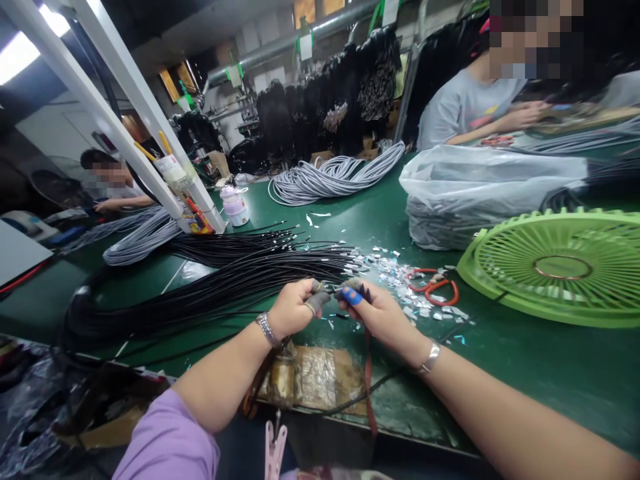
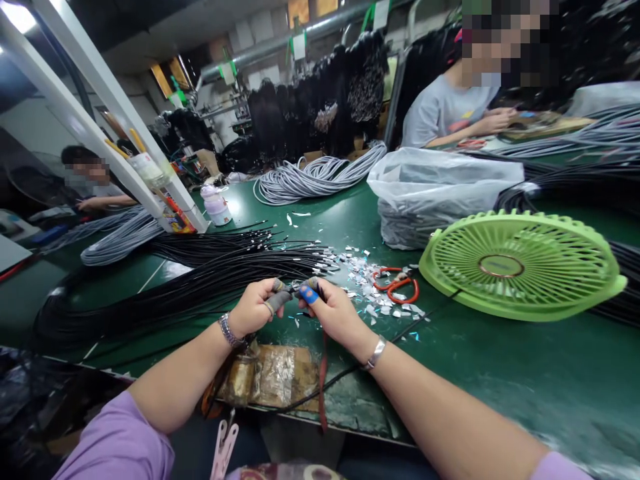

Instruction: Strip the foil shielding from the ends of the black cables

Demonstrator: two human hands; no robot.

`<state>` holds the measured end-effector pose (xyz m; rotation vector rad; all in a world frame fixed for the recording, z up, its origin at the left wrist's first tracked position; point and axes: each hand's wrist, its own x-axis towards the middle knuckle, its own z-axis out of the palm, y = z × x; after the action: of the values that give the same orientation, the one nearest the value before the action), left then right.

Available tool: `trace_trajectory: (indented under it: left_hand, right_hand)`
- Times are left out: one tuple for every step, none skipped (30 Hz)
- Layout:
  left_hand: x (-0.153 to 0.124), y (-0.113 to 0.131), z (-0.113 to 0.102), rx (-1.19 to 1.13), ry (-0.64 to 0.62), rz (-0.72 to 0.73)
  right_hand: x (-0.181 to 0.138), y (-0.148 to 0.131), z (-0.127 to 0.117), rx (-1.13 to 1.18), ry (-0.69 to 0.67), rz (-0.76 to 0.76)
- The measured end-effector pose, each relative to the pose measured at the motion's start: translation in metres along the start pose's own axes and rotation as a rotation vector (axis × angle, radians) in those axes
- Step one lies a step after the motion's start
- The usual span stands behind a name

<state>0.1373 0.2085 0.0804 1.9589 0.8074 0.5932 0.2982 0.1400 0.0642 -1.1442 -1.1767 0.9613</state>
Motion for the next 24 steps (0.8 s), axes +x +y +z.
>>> trace_trajectory:
  left_hand:
    - [0.0005, 0.0001, 0.0005, -0.030, -0.010, -0.014]
    - [0.0009, 0.0000, 0.0010, -0.049, -0.014, -0.020]
    - [0.0012, -0.0002, 0.0014, -0.055, -0.013, -0.019]
    - [0.0013, -0.0004, 0.0017, -0.052, -0.007, -0.013]
    - [0.0012, -0.0008, 0.0019, -0.043, -0.002, -0.006]
    - [0.0010, -0.0011, 0.0019, -0.031, 0.002, 0.002]
    - [0.0007, -0.0015, 0.0019, -0.021, 0.004, 0.008]
    - [0.0005, -0.0018, 0.0018, -0.014, 0.004, 0.012]
    - [0.0002, -0.0022, 0.0016, -0.009, 0.003, 0.015]
    - [0.0000, -0.0024, 0.0015, -0.009, 0.001, 0.014]
    - [0.0000, -0.0025, 0.0013, -0.013, -0.003, 0.008]
    - [0.0000, -0.0026, 0.0012, -0.023, -0.010, -0.004]
    - [0.0002, -0.0025, 0.0011, -0.039, -0.021, -0.023]
    - [0.0004, -0.0023, 0.0011, -0.058, -0.033, -0.044]
    - [0.0007, -0.0021, 0.0012, -0.076, -0.041, -0.061]
    - [0.0009, -0.0017, 0.0013, -0.088, -0.043, -0.068]
    - [0.0011, -0.0013, 0.0016, -0.095, -0.040, -0.065]
    - [0.0013, -0.0009, 0.0020, -0.098, -0.032, -0.053]
    - [0.0015, -0.0005, 0.0024, -0.096, -0.026, -0.038]
    - [0.0015, -0.0001, 0.0028, -0.094, -0.022, -0.025]
    - [0.0016, 0.0002, 0.0030, -0.093, -0.021, -0.021]
    - [0.0016, 0.0005, 0.0031, -0.092, -0.022, -0.025]
    - [0.0017, 0.0008, 0.0030, -0.093, -0.025, -0.038]
    - [0.0018, 0.0011, 0.0028, -0.098, -0.032, -0.058]
  right_hand:
    - [-0.0001, -0.0002, -0.0003, -0.019, 0.000, -0.015]
    - [-0.0001, -0.0004, -0.0005, -0.032, -0.002, -0.025]
    - [-0.0002, -0.0006, -0.0006, -0.041, -0.003, -0.030]
    - [-0.0003, -0.0008, -0.0007, -0.049, -0.003, -0.031]
    - [-0.0003, -0.0010, -0.0007, -0.057, -0.001, -0.032]
    - [-0.0003, -0.0012, -0.0007, -0.067, 0.002, -0.035]
    - [-0.0003, -0.0013, -0.0007, -0.077, 0.006, -0.043]
    - [-0.0002, -0.0014, -0.0007, -0.087, 0.008, -0.052]
    - [0.0000, -0.0014, -0.0009, -0.095, 0.003, -0.059]
    - [0.0001, -0.0014, -0.0011, -0.100, -0.005, -0.061]
    - [0.0002, -0.0013, -0.0012, -0.104, -0.016, -0.059]
    - [0.0003, -0.0011, -0.0014, -0.109, -0.030, -0.055]
    - [0.0003, -0.0009, -0.0014, -0.117, -0.043, -0.051]
    - [0.0004, -0.0006, -0.0013, -0.125, -0.051, -0.051]
    - [0.0005, -0.0002, -0.0011, -0.131, -0.052, -0.054]
    - [0.0007, 0.0004, -0.0009, -0.133, -0.042, -0.058]
    - [0.0009, 0.0010, -0.0006, -0.129, -0.024, -0.060]
    - [0.0012, 0.0018, -0.0004, -0.122, 0.003, -0.060]
    - [0.0016, 0.0028, -0.0002, -0.111, 0.033, -0.061]
    - [0.0020, 0.0038, -0.0002, -0.104, 0.058, -0.063]
    - [0.0023, 0.0048, -0.0003, -0.103, 0.074, -0.068]
    - [0.0025, 0.0056, -0.0006, -0.108, 0.080, -0.075]
    - [0.0026, 0.0063, -0.0009, -0.118, 0.075, -0.082]
    - [0.0025, 0.0066, -0.0012, -0.129, 0.065, -0.090]
